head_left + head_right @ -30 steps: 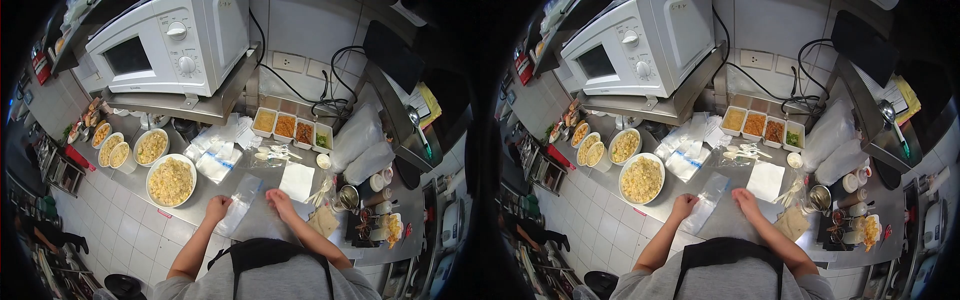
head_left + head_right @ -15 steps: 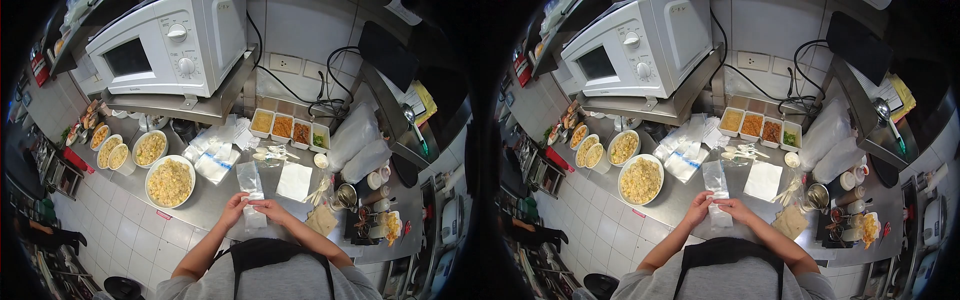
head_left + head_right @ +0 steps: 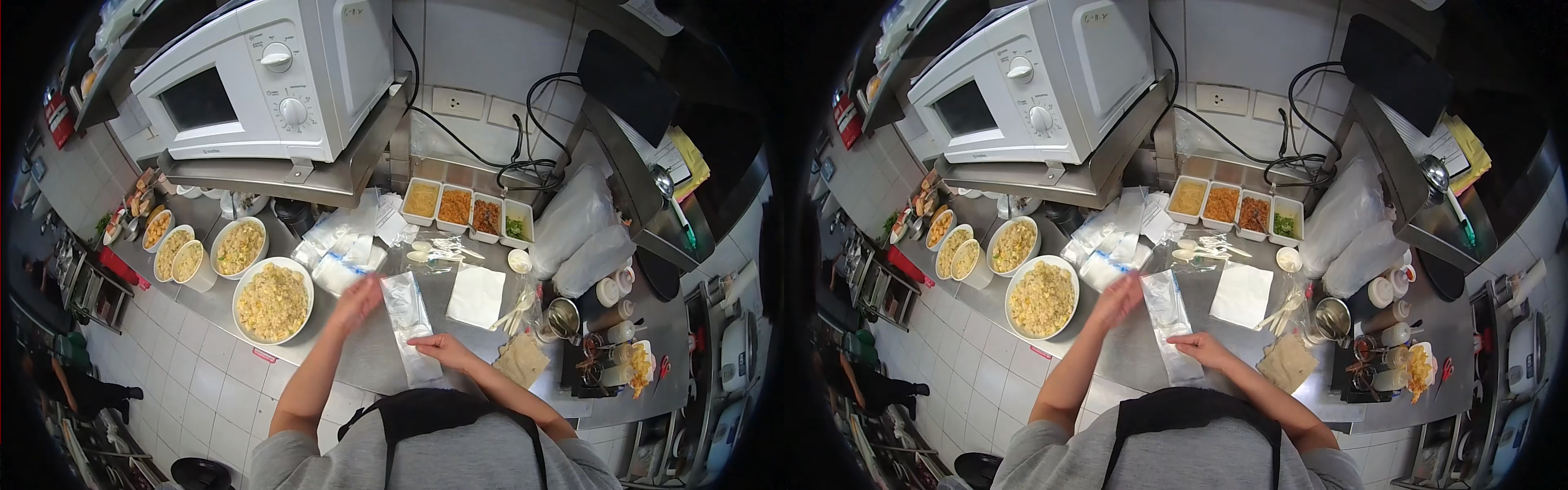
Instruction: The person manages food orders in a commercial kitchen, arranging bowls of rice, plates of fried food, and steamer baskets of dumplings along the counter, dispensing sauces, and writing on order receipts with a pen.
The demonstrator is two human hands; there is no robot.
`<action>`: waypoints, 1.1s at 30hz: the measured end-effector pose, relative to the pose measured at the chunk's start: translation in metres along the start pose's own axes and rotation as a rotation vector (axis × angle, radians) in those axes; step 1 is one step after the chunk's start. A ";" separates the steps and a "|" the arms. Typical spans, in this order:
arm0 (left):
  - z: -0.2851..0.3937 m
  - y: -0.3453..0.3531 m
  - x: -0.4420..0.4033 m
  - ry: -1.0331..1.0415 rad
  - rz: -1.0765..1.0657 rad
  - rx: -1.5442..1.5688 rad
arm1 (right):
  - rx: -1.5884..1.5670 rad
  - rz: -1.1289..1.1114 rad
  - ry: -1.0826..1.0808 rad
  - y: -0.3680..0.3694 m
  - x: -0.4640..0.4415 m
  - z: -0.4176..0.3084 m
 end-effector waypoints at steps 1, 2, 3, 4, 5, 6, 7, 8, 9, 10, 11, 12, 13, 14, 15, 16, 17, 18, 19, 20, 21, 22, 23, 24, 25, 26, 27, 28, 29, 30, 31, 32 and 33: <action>-0.023 -0.003 0.004 -0.135 -0.036 -0.001 | -0.001 0.015 -0.009 0.000 -0.001 -0.003; -0.041 -0.002 0.008 -0.270 -0.070 -0.002 | 0.015 0.017 -0.007 -0.001 -0.002 -0.003; -0.054 0.001 0.009 -0.279 -0.067 -0.037 | 0.030 0.020 -0.002 -0.001 -0.003 -0.003; -0.067 0.006 0.011 -0.291 -0.062 -0.070 | 0.042 0.021 0.005 0.000 -0.003 -0.003; -0.076 0.008 0.012 -0.303 -0.056 -0.101 | 0.037 0.020 -0.037 0.000 -0.003 0.000; -0.075 0.010 0.014 -0.294 -0.034 -0.099 | 0.034 0.019 -0.079 -0.002 -0.003 0.001; -0.072 0.012 0.013 -0.284 -0.013 -0.098 | 0.032 0.018 -0.123 -0.005 -0.003 0.000; -0.068 0.014 0.013 -0.271 0.007 -0.098 | -0.054 0.105 -0.087 -0.012 -0.002 0.001; -0.064 0.018 0.015 -0.275 0.013 -0.104 | -0.138 0.192 -0.050 -0.018 0.000 -0.009; -0.060 0.022 0.018 -0.279 0.019 -0.109 | -0.223 0.279 -0.013 -0.023 -0.001 -0.014; -0.059 0.025 0.020 -0.286 0.025 -0.115 | -0.202 0.356 -0.049 -0.030 -0.007 -0.015; -0.061 0.025 0.020 -0.294 0.021 -0.129 | -0.188 0.341 0.007 -0.033 -0.011 -0.019; -0.063 0.024 0.019 -0.301 0.017 -0.145 | -0.174 0.327 0.061 -0.035 -0.015 -0.026; -0.065 0.023 0.018 -0.309 0.012 -0.161 | -0.160 0.312 0.115 -0.036 -0.019 -0.030; -0.067 0.022 0.016 -0.309 -0.007 -0.162 | -0.139 0.310 0.126 -0.035 -0.023 -0.031; -0.069 0.020 0.015 -0.308 -0.026 -0.162 | -0.119 0.307 0.119 -0.037 -0.024 -0.026; -0.070 0.018 0.014 -0.305 -0.045 -0.161 | -0.098 0.303 0.112 -0.041 -0.028 -0.017; -0.069 0.019 0.015 -0.310 -0.065 -0.162 | -0.077 0.297 0.106 -0.041 -0.030 -0.018; -0.066 0.020 0.016 -0.316 -0.085 -0.162 | -0.093 0.315 0.091 -0.042 -0.029 -0.019; -0.066 0.020 0.018 -0.321 -0.104 -0.162 | -0.109 0.334 0.077 -0.042 -0.026 -0.019; -0.066 0.018 0.019 -0.295 -0.109 -0.199 | -0.126 0.353 0.062 -0.041 -0.025 -0.021; -0.067 0.017 0.018 -0.269 -0.116 -0.236 | -0.144 0.356 0.040 -0.041 -0.024 -0.019; -0.067 0.017 0.018 -0.243 -0.124 -0.275 | -0.163 0.360 0.017 -0.041 -0.024 -0.014; -0.066 0.020 0.019 -0.193 -0.106 -0.289 | -0.181 0.365 -0.007 -0.040 -0.024 -0.016; -0.065 0.025 0.022 -0.144 -0.088 -0.304 | -0.174 0.377 0.003 -0.040 -0.023 -0.017; -0.065 0.027 0.024 -0.096 -0.069 -0.319 | -0.168 0.389 0.013 -0.039 -0.022 -0.019; -0.065 0.027 0.024 -0.084 -0.063 -0.375 | -0.162 0.401 0.024 -0.038 -0.021 -0.021; -0.064 0.026 0.024 -0.072 -0.058 -0.432 | -0.179 0.395 0.016 -0.039 -0.022 -0.016; -0.063 0.026 0.024 -0.060 -0.052 -0.489 | -0.195 0.388 0.007 -0.040 -0.023 -0.009; -0.062 0.025 0.024 -0.047 -0.065 -0.506 | -0.210 0.381 -0.002 -0.041 -0.024 -0.005; -0.061 0.024 0.024 -0.033 -0.077 -0.524 | -0.185 0.364 -0.001 -0.043 -0.024 -0.002; -0.061 0.023 0.024 -0.019 -0.089 -0.541 | -0.160 0.345 0.000 -0.044 -0.024 0.001; -0.061 0.020 0.022 0.015 -0.080 -0.592 | -0.135 0.327 0.000 -0.043 -0.024 -0.003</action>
Point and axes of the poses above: each hand's wrist, its own x-axis away from the middle knuckle, its own y-axis out of the palm, z = x × y, the point moved 2 cm from there along -x, towards the middle knuckle, and after that the axes turned 11 degrees about -y, right-handed, at the moved point
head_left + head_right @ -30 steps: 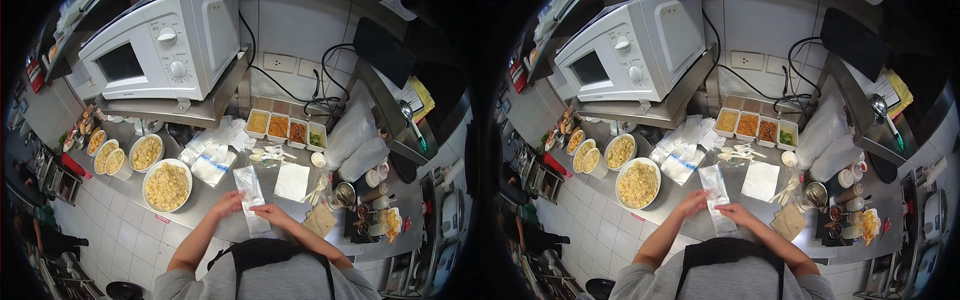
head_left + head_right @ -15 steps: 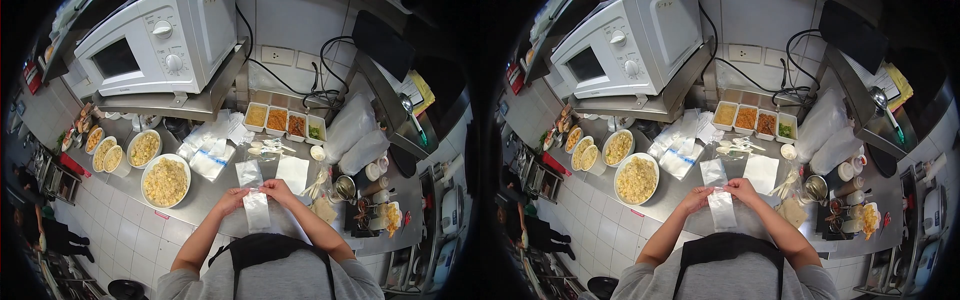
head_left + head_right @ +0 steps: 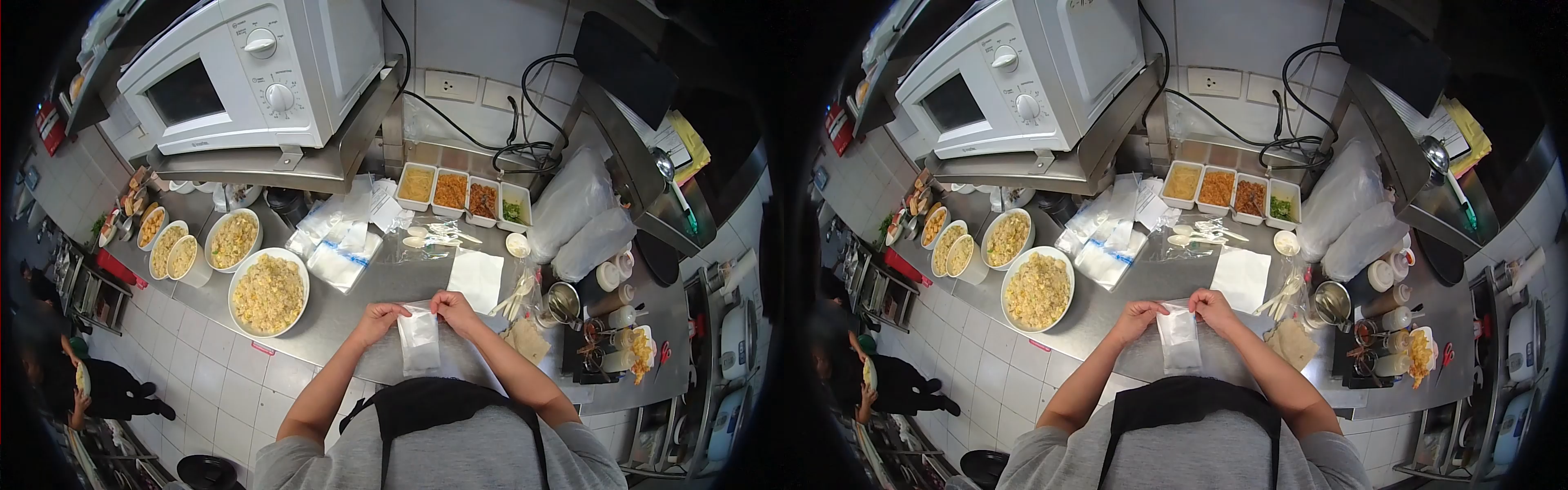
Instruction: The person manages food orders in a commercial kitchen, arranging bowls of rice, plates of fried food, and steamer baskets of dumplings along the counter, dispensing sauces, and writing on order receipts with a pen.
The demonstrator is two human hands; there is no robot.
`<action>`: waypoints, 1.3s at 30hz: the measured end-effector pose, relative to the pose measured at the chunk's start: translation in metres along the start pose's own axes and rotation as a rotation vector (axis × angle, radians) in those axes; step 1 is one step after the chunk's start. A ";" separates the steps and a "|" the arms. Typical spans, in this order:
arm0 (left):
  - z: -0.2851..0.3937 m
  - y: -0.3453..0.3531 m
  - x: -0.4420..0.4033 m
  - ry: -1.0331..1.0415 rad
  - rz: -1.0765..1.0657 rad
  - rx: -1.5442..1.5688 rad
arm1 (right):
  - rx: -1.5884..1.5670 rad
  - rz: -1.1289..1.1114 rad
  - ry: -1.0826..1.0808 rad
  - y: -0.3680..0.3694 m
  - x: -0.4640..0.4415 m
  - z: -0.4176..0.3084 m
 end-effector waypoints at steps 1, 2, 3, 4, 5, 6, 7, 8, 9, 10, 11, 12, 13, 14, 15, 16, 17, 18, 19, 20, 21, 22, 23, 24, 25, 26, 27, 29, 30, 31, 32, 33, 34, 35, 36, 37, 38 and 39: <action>-0.002 -0.002 -0.002 0.028 0.019 -0.052 | -0.003 0.008 0.004 0.002 0.001 -0.004; -0.004 -0.004 -0.004 0.056 0.038 -0.105 | -0.007 0.015 0.007 0.003 0.003 -0.009; -0.003 -0.005 -0.004 0.099 0.045 -0.123 | -0.011 0.022 0.012 0.006 0.006 -0.017; -0.002 -0.005 -0.004 0.141 0.052 -0.140 | 0.000 -0.012 0.019 0.007 0.009 -0.023; -0.001 -0.005 -0.004 0.184 0.059 -0.157 | 0.011 -0.046 0.027 0.007 0.012 -0.028; -0.004 -0.006 -0.005 0.170 0.045 -0.132 | 0.022 -0.080 0.034 0.007 0.013 -0.030; -0.009 -0.008 -0.008 0.156 0.032 -0.107 | 0.123 -0.123 -0.061 0.006 0.013 -0.027; -0.013 -0.010 -0.010 0.143 0.018 -0.083 | 0.224 -0.165 -0.158 0.005 0.013 -0.019; -0.016 -0.013 -0.011 0.094 -0.011 -0.031 | 0.325 -0.207 -0.255 0.007 0.014 -0.020; -0.020 -0.016 -0.013 0.046 -0.039 0.020 | 0.327 -0.185 -0.257 0.007 0.015 -0.020; -0.024 -0.017 -0.014 -0.004 -0.067 0.072 | 0.329 -0.165 -0.259 0.008 0.016 -0.019; -0.017 -0.013 -0.009 -0.010 -0.139 0.258 | 0.331 -0.144 -0.261 0.009 0.017 -0.022; -0.002 -0.005 0.000 -0.017 -0.212 0.443 | 0.336 -0.131 -0.262 0.009 0.018 -0.023; 0.006 0.000 0.004 -0.025 -0.287 0.627 | 0.342 -0.117 -0.264 0.008 0.018 -0.025; 0.005 0.000 0.004 -0.075 -0.313 0.615 | 0.347 -0.102 -0.265 0.008 0.019 -0.026; 0.003 -0.001 0.006 -0.125 -0.338 0.602 | 0.361 -0.086 -0.278 0.007 0.020 -0.028; 0.001 -0.001 0.008 -0.176 -0.362 0.588 | 0.373 -0.070 -0.290 0.006 0.021 -0.028; -0.001 0.002 0.008 -0.199 -0.275 0.447 | 0.385 -0.056 -0.301 0.005 0.022 -0.029; -0.003 0.008 0.005 -0.220 -0.189 0.306 | 0.380 -0.051 -0.327 0.004 0.022 -0.027; -0.005 0.012 0.004 -0.240 -0.105 0.165 | 0.376 -0.046 -0.353 0.002 0.022 -0.023; -0.004 0.014 0.003 -0.226 -0.103 0.150 | 0.373 -0.038 -0.379 0.001 0.023 -0.024; -0.002 0.017 0.002 -0.212 -0.104 0.134 | 0.295 -0.013 -0.385 0.000 0.025 -0.024; 0.000 0.019 0.001 -0.197 -0.104 0.117 | 0.217 0.013 -0.391 -0.001 0.027 -0.025; 0.002 0.020 0.000 -0.190 -0.106 0.110 | 0.138 0.037 -0.397 0.000 0.030 -0.030; 0.005 0.022 -0.001 -0.182 -0.108 0.104 | 0.072 0.082 -0.353 0.001 0.034 -0.035; 0.008 0.024 -0.002 -0.175 -0.111 0.097 | 0.005 0.127 -0.310 0.001 0.041 -0.041; 0.011 0.027 -0.004 -0.161 -0.110 0.114 | -0.061 0.175 -0.267 0.001 0.046 -0.046; 0.016 0.037 -0.008 -0.136 -0.110 0.149 | -0.063 0.119 -0.137 -0.009 0.051 -0.033; 0.019 0.043 -0.010 -0.130 -0.124 0.153 | -0.065 0.092 -0.073 -0.013 0.055 -0.033; 0.022 0.049 -0.011 -0.123 -0.139 0.157 | -0.050 0.101 -0.096 -0.018 0.060 -0.035; 0.025 0.056 -0.012 -0.117 -0.154 0.161 | -0.035 0.110 -0.119 -0.023 0.067 -0.037; 0.032 0.062 -0.011 -0.088 -0.190 0.127 | -0.020 0.122 -0.141 -0.028 0.073 -0.043; 0.043 0.068 -0.008 -0.059 -0.228 0.093 | -0.036 0.145 -0.131 -0.033 0.080 -0.049; 0.056 0.073 -0.006 -0.030 -0.269 0.059 | -0.015 0.109 -0.148 -0.039 0.087 -0.060; 0.074 0.077 -0.004 0.026 -0.322 -0.034 | 0.007 0.075 -0.166 -0.046 0.094 -0.073; 0.095 0.080 -0.002 0.082 -0.379 -0.125 | 0.029 0.045 -0.181 -0.053 0.102 -0.085; 0.115 0.085 0.000 0.139 -0.443 -0.216 | 0.194 0.032 -0.163 -0.061 0.111 -0.094; 0.134 0.093 0.003 0.216 -0.498 -0.402 | 0.355 -0.027 -0.230 -0.066 0.119 -0.109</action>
Point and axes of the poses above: each hand's wrist, its own x-axis away from the middle knuckle, its own y-axis out of the palm, z = x × y, the point moved 2 cm from there along -x, towards the middle knuckle, and after that the axes turned 11 degrees about -y, right-handed, at the moved point
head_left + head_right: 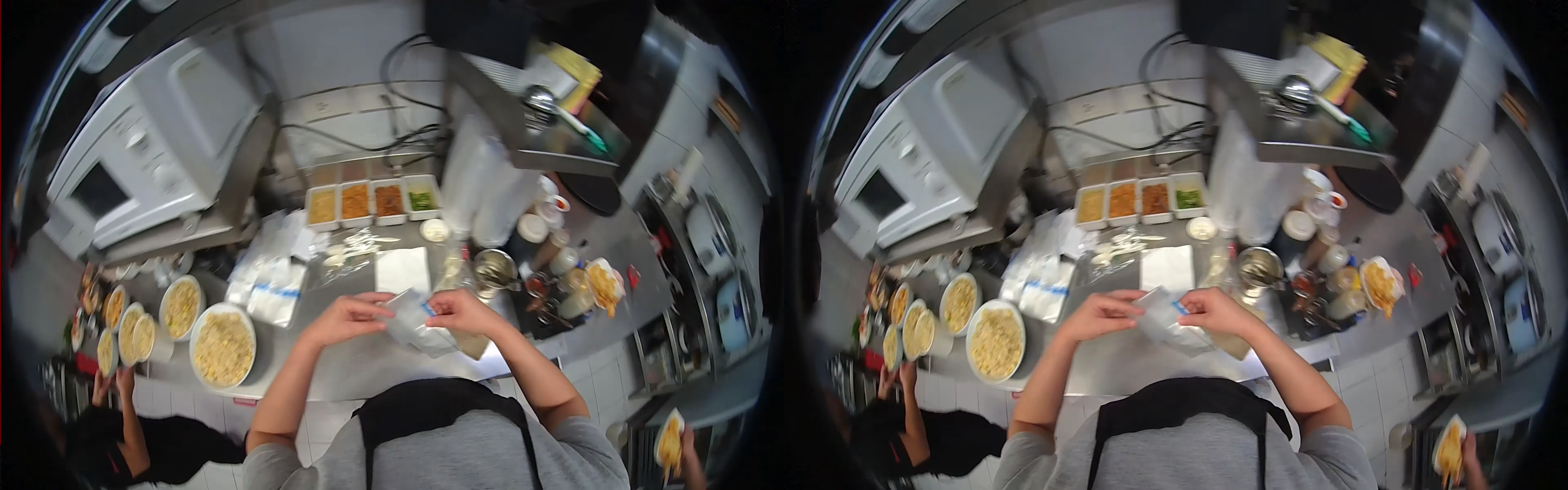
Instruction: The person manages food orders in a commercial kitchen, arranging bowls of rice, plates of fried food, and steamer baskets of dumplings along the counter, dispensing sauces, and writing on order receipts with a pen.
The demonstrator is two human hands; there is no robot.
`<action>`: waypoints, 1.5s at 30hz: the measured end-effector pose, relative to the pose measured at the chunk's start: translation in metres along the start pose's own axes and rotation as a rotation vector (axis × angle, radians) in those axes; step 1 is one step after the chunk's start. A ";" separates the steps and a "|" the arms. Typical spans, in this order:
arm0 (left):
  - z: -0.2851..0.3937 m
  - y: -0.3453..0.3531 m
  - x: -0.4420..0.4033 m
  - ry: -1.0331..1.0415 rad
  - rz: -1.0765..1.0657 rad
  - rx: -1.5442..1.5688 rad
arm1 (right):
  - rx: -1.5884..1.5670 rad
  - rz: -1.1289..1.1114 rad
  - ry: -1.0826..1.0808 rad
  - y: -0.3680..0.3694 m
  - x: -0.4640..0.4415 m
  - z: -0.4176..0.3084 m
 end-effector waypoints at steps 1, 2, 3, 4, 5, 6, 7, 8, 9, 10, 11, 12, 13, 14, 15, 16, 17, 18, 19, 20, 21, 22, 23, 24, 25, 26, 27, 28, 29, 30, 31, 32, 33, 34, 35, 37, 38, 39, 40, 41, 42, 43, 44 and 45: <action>0.022 0.001 -0.006 0.055 -0.071 -0.193 | 0.163 -0.059 -0.067 -0.007 0.002 -0.018; 0.039 0.005 -0.016 0.125 -0.145 -0.384 | 0.332 -0.115 -0.121 -0.014 0.006 -0.034; 0.049 0.014 -0.028 0.123 -0.204 -0.409 | 0.360 -0.141 -0.121 -0.020 0.012 -0.046; 0.054 0.027 -0.035 0.118 -0.265 -0.434 | 0.383 -0.169 -0.115 -0.024 0.019 -0.055; 0.056 0.039 -0.042 0.115 -0.319 -0.464 | 0.381 -0.160 -0.126 -0.029 0.025 -0.062; 0.057 0.048 -0.050 0.077 -0.337 -0.468 | 0.374 -0.157 -0.143 -0.034 0.032 -0.068; 0.056 0.056 -0.055 0.033 -0.348 -0.474 | 0.324 -0.112 -0.156 -0.039 0.041 -0.075; 0.055 0.064 -0.059 -0.016 -0.351 -0.483 | 0.313 -0.051 -0.136 -0.046 0.053 -0.078; 0.055 0.074 -0.062 0.033 -0.269 -0.410 | 0.300 0.005 -0.118 -0.052 0.065 -0.079; 0.054 0.081 -0.066 -0.006 -0.246 -0.389 | 0.285 0.053 -0.100 -0.059 0.076 -0.082; 0.054 0.086 -0.069 -0.048 -0.219 -0.364 | 0.240 0.171 -0.119 -0.070 0.093 -0.087; 0.052 0.088 -0.073 -0.091 -0.187 -0.341 | 0.276 0.320 -0.177 -0.084 0.113 -0.087; 0.046 0.087 -0.075 -0.116 -0.145 -0.293 | 0.430 0.478 -0.218 -0.101 0.133 -0.094; 0.040 0.084 -0.077 -0.131 -0.062 -0.217 | 0.282 0.776 -0.190 -0.117 0.160 -0.076; 0.032 0.081 -0.078 -0.148 0.024 -0.141 | 0.345 1.009 -0.160 -0.138 0.191 -0.058; 0.023 0.077 -0.077 -0.166 0.115 -0.063 | 0.328 1.294 -0.175 -0.156 0.223 -0.032; 0.008 0.073 -0.077 -0.160 0.218 0.050 | 0.604 1.358 -0.050 -0.172 0.255 -0.011; 0.001 0.072 -0.078 -0.141 0.259 0.202 | 0.882 1.401 0.076 -0.187 0.286 0.010; -0.005 0.072 -0.078 -0.119 0.303 0.355 | 0.729 1.342 0.251 -0.201 0.316 0.050; -0.011 0.071 -0.079 -0.094 0.350 0.510 | 0.575 1.268 0.420 -0.205 0.335 0.079; -0.018 0.068 -0.080 -0.100 0.373 0.535 | 0.416 1.255 0.525 -0.199 0.337 0.079; -0.023 0.070 -0.082 -0.096 0.366 0.555 | 0.261 1.223 0.619 -0.196 0.333 0.078; -0.025 0.071 -0.085 -0.083 0.373 0.575 | 0.198 1.182 0.610 -0.198 0.332 0.084; -0.025 0.071 -0.086 -0.065 0.391 0.593 | 0.136 1.126 0.598 -0.202 0.332 0.091; -0.023 0.073 -0.088 -0.084 0.359 0.585 | 0.098 1.111 0.619 -0.206 0.333 0.091; -0.019 0.076 -0.089 -0.103 0.334 0.575 | 0.072 1.111 0.637 -0.212 0.336 0.097; -0.015 0.079 -0.091 -0.110 0.312 0.579 | 0.031 1.065 0.631 -0.217 0.338 0.095; -0.010 0.083 -0.094 -0.114 0.287 0.584 | -0.002 1.009 0.613 -0.223 0.341 0.100; -0.011 0.085 -0.097 -0.103 0.282 0.595 | -0.014 0.992 0.612 -0.225 0.340 0.099; -0.013 0.087 -0.100 -0.096 0.271 0.604 | -0.021 0.981 0.633 -0.229 0.341 0.103; -0.016 0.087 -0.102 -0.096 0.253 0.626 | -0.041 0.962 0.634 -0.233 0.342 0.105; -0.018 0.088 -0.103 -0.101 0.223 0.649 | -0.048 0.940 0.601 -0.238 0.342 0.109; -0.016 0.089 -0.102 -0.094 0.231 0.661 | -0.056 0.930 0.572 -0.242 0.344 0.113; -0.012 0.090 -0.102 -0.091 0.228 0.671 | -0.081 0.926 0.539 -0.247 0.346 0.117; -0.010 0.089 -0.100 -0.088 0.218 0.680 | -0.107 0.929 0.507 -0.251 0.348 0.119; -0.013 0.086 -0.095 -0.067 0.237 0.657 | -0.256 0.963 0.429 -0.247 0.365 0.126; -0.015 0.085 -0.092 -0.060 0.242 0.643 | -0.334 0.982 0.391 -0.245 0.368 0.123; -0.015 0.083 -0.089 -0.059 0.253 0.656 | -0.346 1.017 0.392 -0.232 0.359 0.102; -0.018 0.082 -0.085 -0.068 0.271 0.670 | -0.362 1.058 0.395 -0.210 0.345 0.072; -0.022 0.081 -0.084 -0.079 0.284 0.683 | -0.377 1.104 0.398 -0.198 0.338 0.058; -0.023 0.080 -0.084 -0.089 0.294 0.698 | -0.400 1.102 0.404 -0.202 0.346 0.076; -0.022 0.079 -0.086 -0.076 0.284 0.708 | -0.421 1.100 0.413 -0.205 0.360 0.103; -0.022 0.080 -0.087 -0.067 0.276 0.721 | -0.443 1.098 0.426 -0.207 0.372 0.119; -0.022 0.081 -0.087 -0.059 0.270 0.734 | -0.400 1.149 0.452 -0.190 0.348 0.082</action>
Point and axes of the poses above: each hand's wrist, its own x-axis away from the middle knuckle, its own y-axis out of the palm, z = x × y, the point moved 2 cm from there along -x, towards the middle knuckle, and after that the axes turned 11 degrees about -y, right-handed, at the moved point
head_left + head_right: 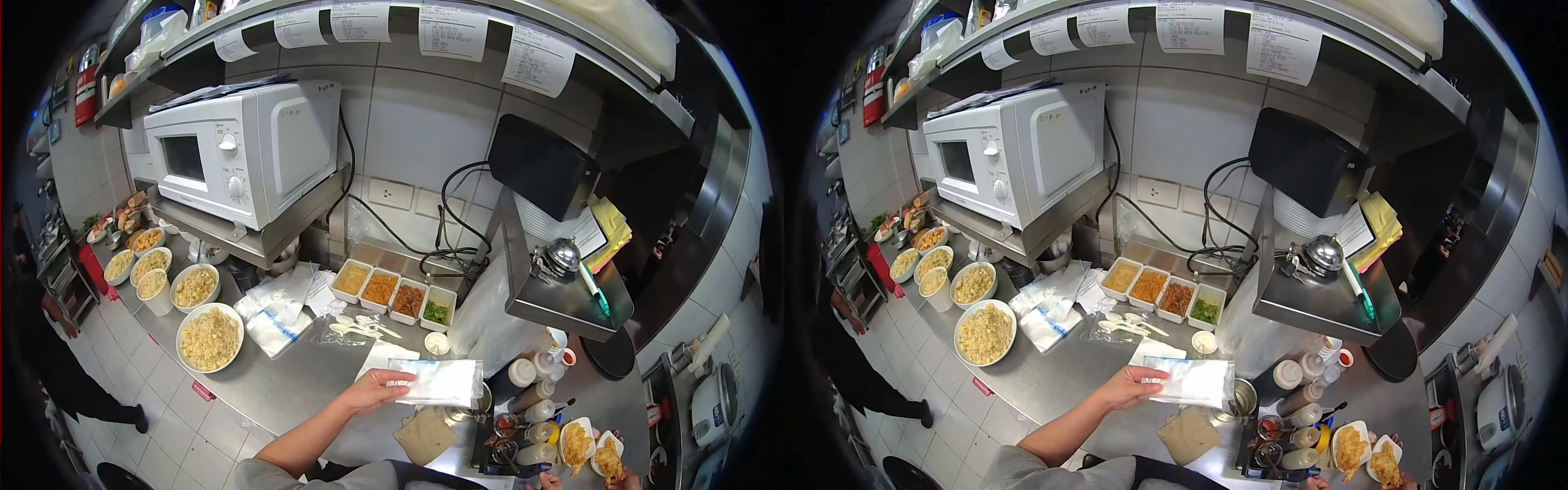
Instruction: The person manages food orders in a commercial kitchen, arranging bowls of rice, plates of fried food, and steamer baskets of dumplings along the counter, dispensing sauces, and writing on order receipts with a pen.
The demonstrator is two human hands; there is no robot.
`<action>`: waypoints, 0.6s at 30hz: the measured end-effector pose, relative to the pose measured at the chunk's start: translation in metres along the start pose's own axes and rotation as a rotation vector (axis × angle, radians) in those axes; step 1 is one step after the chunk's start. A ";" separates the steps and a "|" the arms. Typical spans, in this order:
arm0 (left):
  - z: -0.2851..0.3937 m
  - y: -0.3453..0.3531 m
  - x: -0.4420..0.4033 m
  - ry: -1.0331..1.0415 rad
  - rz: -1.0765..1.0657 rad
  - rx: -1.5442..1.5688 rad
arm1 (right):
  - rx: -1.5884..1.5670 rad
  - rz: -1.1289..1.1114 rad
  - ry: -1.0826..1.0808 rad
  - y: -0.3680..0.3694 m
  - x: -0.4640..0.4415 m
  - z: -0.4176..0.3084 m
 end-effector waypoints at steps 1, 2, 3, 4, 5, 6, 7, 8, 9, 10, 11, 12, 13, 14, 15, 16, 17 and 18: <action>0.000 0.001 0.000 -0.006 -0.008 0.004 | 0.052 -0.042 -0.083 -0.007 -0.006 0.006; 0.001 0.002 0.000 -0.013 -0.016 0.008 | 0.104 -0.086 -0.165 -0.018 -0.019 0.017; 0.002 0.003 0.000 -0.020 -0.023 0.012 | 0.155 -0.129 -0.247 -0.017 -0.020 0.017; 0.004 0.003 0.002 -0.011 -0.027 0.027 | 0.166 -0.139 -0.348 -0.014 -0.017 0.015; 0.006 0.005 0.004 -0.002 -0.034 0.043 | 0.444 -0.188 -0.489 -0.017 -0.015 0.015; 0.008 0.007 0.005 0.007 -0.041 0.059 | 0.726 -0.236 -0.626 -0.017 -0.013 0.012; 0.012 0.008 0.007 0.024 -0.027 0.039 | 1.014 -0.285 -0.758 -0.017 -0.010 0.010; 0.016 0.009 0.009 0.042 -0.008 0.024 | 1.046 -0.282 -0.586 -0.019 -0.004 0.015; 0.019 0.009 0.012 0.059 0.015 0.012 | 0.995 -0.220 -0.681 -0.031 -0.016 0.015; 0.023 0.007 0.013 0.090 0.057 0.020 | 0.939 -0.157 -0.767 -0.044 -0.032 0.018; 0.032 0.008 0.017 0.145 0.084 0.013 | 0.881 -0.089 -0.840 -0.056 -0.032 0.023; 0.042 0.009 0.022 0.196 0.165 -0.092 | 0.347 0.068 -0.532 -0.030 -0.019 -0.006; 0.054 0.012 0.026 0.245 0.240 -0.202 | 0.247 0.089 -0.631 -0.005 -0.006 -0.041; 0.064 0.017 0.030 0.304 0.299 -0.262 | 0.111 0.109 -0.705 0.023 0.007 -0.073; 0.074 0.023 0.035 0.364 0.356 -0.327 | -0.028 0.131 -0.778 0.053 0.017 -0.099; 0.080 0.028 0.039 0.410 0.376 -0.337 | -0.101 0.050 -0.807 0.085 0.027 -0.117; 0.085 0.031 0.043 0.430 0.406 -0.375 | -0.176 -0.029 -0.838 0.119 0.037 -0.129; 0.089 0.034 0.047 0.454 0.433 -0.413 | -0.173 -0.162 -0.792 0.156 0.047 -0.131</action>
Point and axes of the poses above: each hand's wrist, its own x-axis away from the middle knuckle, its own y-axis out of the palm, z = x × y, the point moved 2 cm from there along -x, towards the middle knuckle, and after that the axes turned 11 degrees about -y, right-handed, at the moved point
